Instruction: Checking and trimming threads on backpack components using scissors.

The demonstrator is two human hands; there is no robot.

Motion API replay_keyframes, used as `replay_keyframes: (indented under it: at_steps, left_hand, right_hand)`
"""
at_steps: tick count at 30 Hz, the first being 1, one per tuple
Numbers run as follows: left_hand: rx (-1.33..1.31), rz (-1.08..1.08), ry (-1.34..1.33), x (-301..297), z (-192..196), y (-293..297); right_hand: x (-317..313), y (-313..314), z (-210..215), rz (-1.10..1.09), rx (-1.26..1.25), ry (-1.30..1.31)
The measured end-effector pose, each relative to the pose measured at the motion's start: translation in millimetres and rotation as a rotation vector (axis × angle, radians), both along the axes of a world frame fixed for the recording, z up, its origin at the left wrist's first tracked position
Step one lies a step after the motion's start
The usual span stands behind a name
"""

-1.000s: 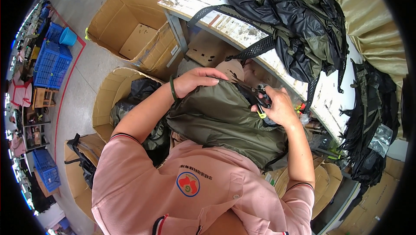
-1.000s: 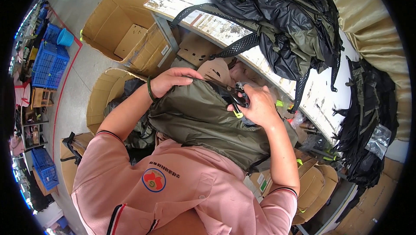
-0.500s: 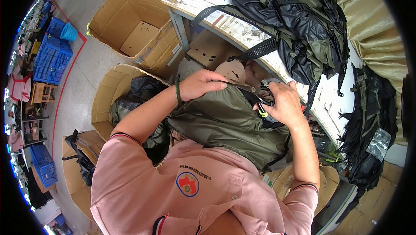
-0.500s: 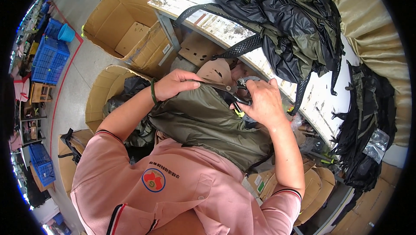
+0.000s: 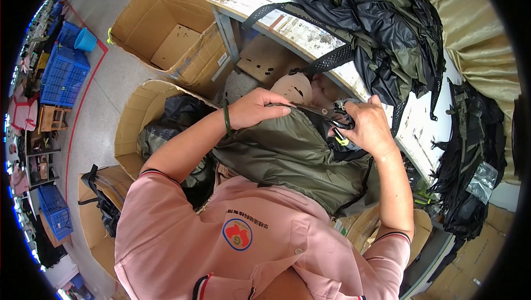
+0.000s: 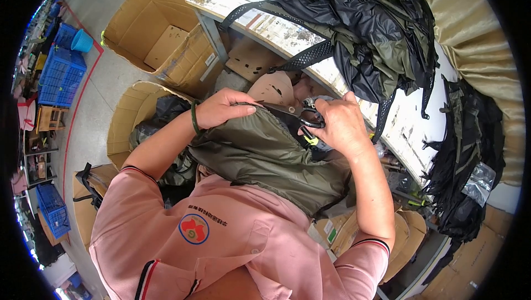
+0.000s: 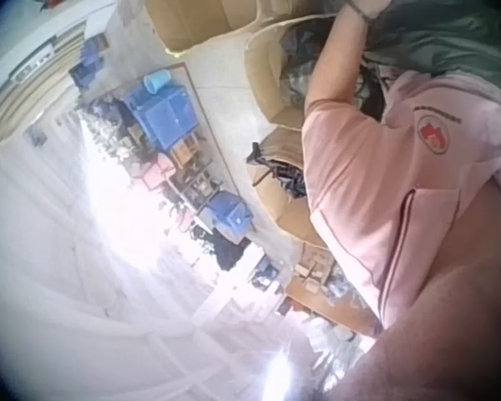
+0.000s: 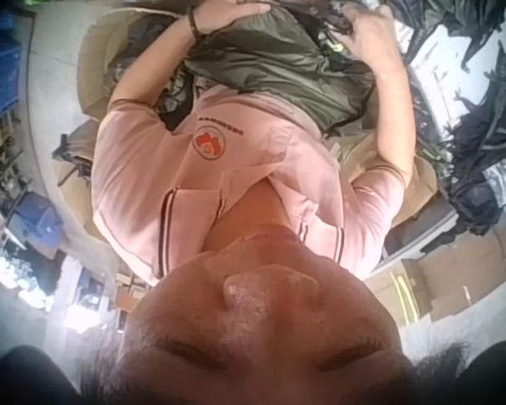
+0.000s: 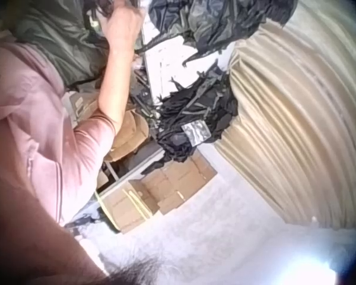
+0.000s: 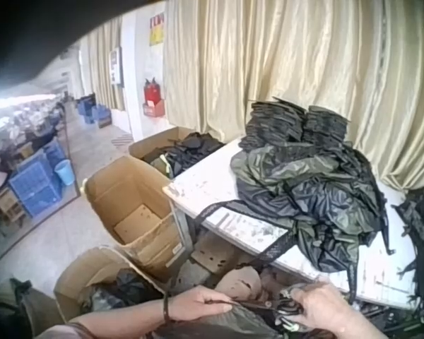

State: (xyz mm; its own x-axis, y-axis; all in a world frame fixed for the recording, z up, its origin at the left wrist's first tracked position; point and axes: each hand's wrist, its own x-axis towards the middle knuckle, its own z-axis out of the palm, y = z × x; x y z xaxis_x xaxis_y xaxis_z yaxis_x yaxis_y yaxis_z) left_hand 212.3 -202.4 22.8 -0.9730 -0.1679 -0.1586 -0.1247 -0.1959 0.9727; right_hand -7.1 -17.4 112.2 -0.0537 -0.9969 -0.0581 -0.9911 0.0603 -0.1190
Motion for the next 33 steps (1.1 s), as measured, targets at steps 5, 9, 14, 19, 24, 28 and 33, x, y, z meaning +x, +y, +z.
replay_keyframes:
  at_steps: [5, 9, 14, 19, 24, 28, 33]
  left_hand:
    - [-0.008, 0.027, 0.003, -1.0, 2.9, 1.6]
    - [-0.017, -0.016, -0.013, -2.6, 3.0, 0.8]
    - [-0.108, -0.007, 0.01, -2.0, 10.0, 3.2]
    - [0.003, 0.02, 0.008, 0.8, 6.1, 5.0]
    - [0.013, 0.008, 0.01, 0.5, -0.4, 4.0]
    - [0.015, 0.005, 0.003, -2.2, 1.0, 2.2]
    - [-0.07, 0.029, 0.052, 4.8, 11.9, 1.4]
  right_hand:
    - [2.8, -3.1, 6.8, -0.002, -0.059, -0.033]
    - [2.5, -3.5, 3.0, 0.01, -0.041, 0.0]
    - [-0.1, 4.9, -10.9, -0.07, 0.007, -0.114]
    - [6.2, 15.7, -22.6, -0.109, -0.057, -0.264]
    - [10.1, 20.1, -31.4, -0.125, -0.052, -0.27]
    - [7.3, 19.7, -34.9, -0.135, -0.016, -0.291]
    - [5.1, 13.3, -43.3, -0.136, -0.037, -0.368]
